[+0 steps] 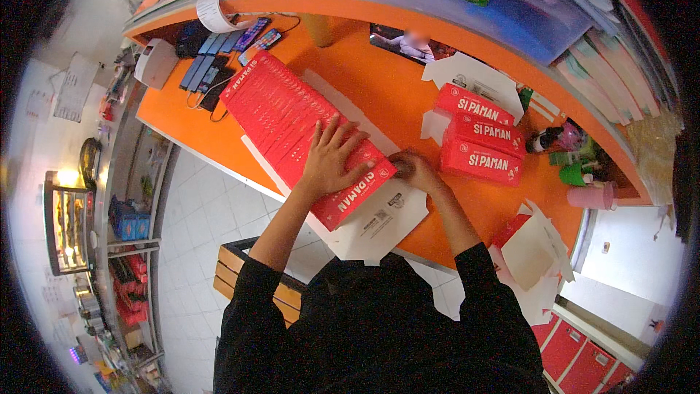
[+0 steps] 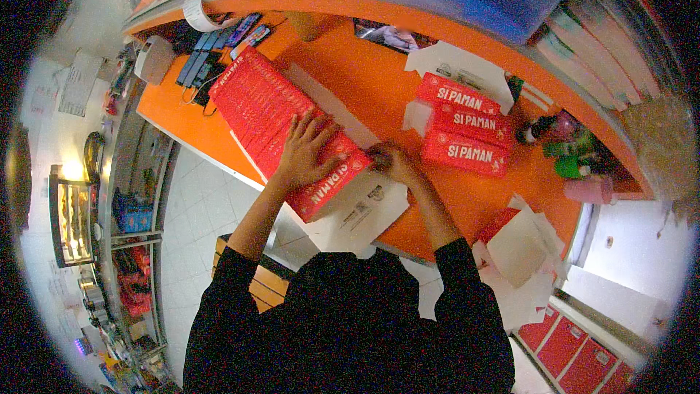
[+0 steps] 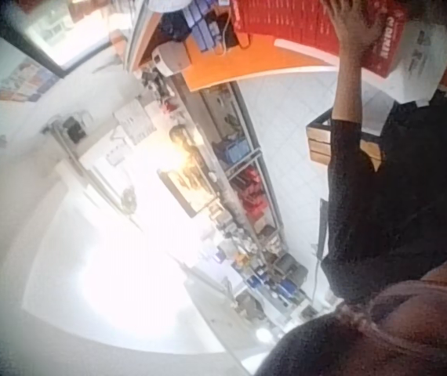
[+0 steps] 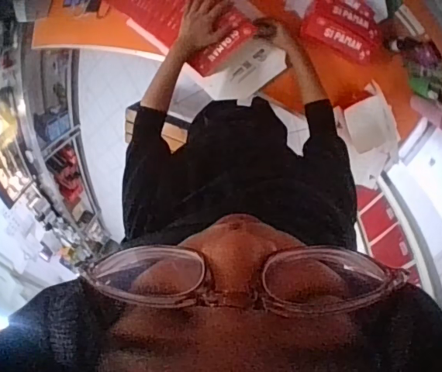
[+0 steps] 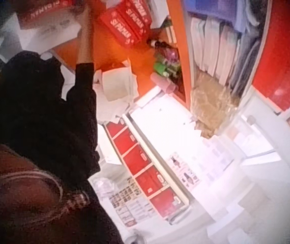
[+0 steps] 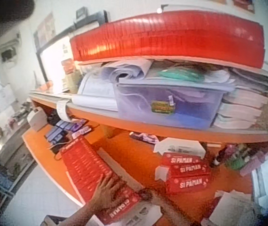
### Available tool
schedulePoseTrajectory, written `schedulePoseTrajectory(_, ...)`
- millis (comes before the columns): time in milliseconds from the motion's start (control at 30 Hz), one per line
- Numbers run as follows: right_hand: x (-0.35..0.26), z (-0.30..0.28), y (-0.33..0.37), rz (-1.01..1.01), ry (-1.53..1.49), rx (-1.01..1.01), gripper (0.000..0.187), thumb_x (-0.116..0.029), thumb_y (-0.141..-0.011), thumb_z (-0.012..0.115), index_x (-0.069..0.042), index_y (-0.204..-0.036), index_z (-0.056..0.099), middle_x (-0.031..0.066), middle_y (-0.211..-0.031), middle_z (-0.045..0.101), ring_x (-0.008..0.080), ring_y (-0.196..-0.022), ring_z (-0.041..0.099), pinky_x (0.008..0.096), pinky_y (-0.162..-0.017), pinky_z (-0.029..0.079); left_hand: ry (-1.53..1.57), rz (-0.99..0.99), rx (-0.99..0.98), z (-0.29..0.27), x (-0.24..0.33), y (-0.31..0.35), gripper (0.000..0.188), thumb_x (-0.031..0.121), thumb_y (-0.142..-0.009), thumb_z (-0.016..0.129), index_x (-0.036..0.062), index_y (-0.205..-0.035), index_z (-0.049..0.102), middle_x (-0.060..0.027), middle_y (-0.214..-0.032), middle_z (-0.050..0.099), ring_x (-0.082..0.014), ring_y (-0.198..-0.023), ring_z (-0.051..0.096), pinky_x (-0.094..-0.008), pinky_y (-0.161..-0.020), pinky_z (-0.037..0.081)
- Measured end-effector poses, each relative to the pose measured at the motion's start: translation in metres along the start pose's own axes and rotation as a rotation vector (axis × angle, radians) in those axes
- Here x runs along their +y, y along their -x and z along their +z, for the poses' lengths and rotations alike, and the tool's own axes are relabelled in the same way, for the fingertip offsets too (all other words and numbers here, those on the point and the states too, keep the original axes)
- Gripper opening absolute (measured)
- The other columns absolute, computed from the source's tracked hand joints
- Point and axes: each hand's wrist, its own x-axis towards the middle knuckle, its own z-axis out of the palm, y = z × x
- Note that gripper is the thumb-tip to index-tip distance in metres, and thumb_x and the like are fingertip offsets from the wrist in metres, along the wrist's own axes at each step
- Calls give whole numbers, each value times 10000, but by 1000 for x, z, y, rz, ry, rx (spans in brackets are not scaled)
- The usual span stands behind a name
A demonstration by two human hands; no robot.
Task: The person assembles red and white cardboard boxes by folding the flaps and tucking them into slots. They handle the boxes one at a time, stacking the finished units on the counter.
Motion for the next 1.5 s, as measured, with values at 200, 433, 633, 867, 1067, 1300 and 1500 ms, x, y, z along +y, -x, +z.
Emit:
schedulePoseTrajectory(200, -3, 6, -6, -37, -93, 71, 279, -88, -708, 713, -63, -979, 654, 111, -932, 646, 258, -856, 593, 366, -770, 477, -30, 43, -18, -5, -3, 1, 617, 581, -782, 538, 161, -1234, 522, -100, -1323, 430, -384, -1310, 270, -572, -1086, 125)
schedulePoseTrajectory(433, -3, 4, -6, -99, 232, 9, 329, -144, -704, 727, -65, -1012, 641, 116, -1001, 643, 307, -894, 589, 408, -788, 458, 172, -92, 74, -8, -4, 25, 783, 651, -717, 580, 110, -1274, 477, -166, -1335, 397, -400, -1287, 299, -531, -1089, 170)
schedulePoseTrajectory(633, 9, 3, -17, -284, 66, -121, 388, -154, -747, 679, -62, -1115, 596, 149, -1078, 621, 320, -988, 582, 391, -891, 428, 261, -486, 405, 19, 35, 155, 1125, 507, -635, 761, -9, -1403, 122, -255, -1397, 251, -421, -1278, 299, -474, -1055, 282)
schedulePoseTrajectory(867, -10, -8, -23, -178, 343, -172, 374, -122, -739, 658, -69, -1104, 597, 155, -1051, 628, 317, -970, 592, 400, -805, 467, 306, -590, 254, 68, 28, 175, 1131, 260, -645, 801, -5, -1405, 6, -275, -1431, 156, -438, -1287, 287, -464, -927, 451)
schedulePoseTrajectory(1067, -18, 1, -27, -139, 273, -88, 402, -143, -731, 676, -61, -1113, 584, 159, -1027, 628, 309, -882, 618, 386, -770, 486, 246, -671, 207, 82, 22, 180, 1077, 220, -676, 776, 2, -1400, 10, -269, -1427, 177, -414, -1273, 328, -449, -909, 468)
schedulePoseTrajectory(1300, -51, -25, -30, -98, -37, -131, 616, -191, -692, 763, -152, -1260, 527, 89, -1243, 558, 246, -1055, 582, 353, -834, 489, 247, -525, 444, 48, 31, 168, 1017, 283, -662, 796, 40, -1410, 151, -239, -1433, 221, -384, -1293, 315, -450, -1026, 343)
schedulePoseTrajectory(1500, -75, -49, -48, -277, 248, -341, 576, -119, -720, 723, -208, -1258, 538, 32, -1305, 513, 211, -1161, 521, 338, -936, 459, 311, -450, 400, 9, 26, 166, 826, 257, -613, 828, 76, -1319, 439, -159, -1368, 404, -324, -1292, 360, -492, -1072, 256)
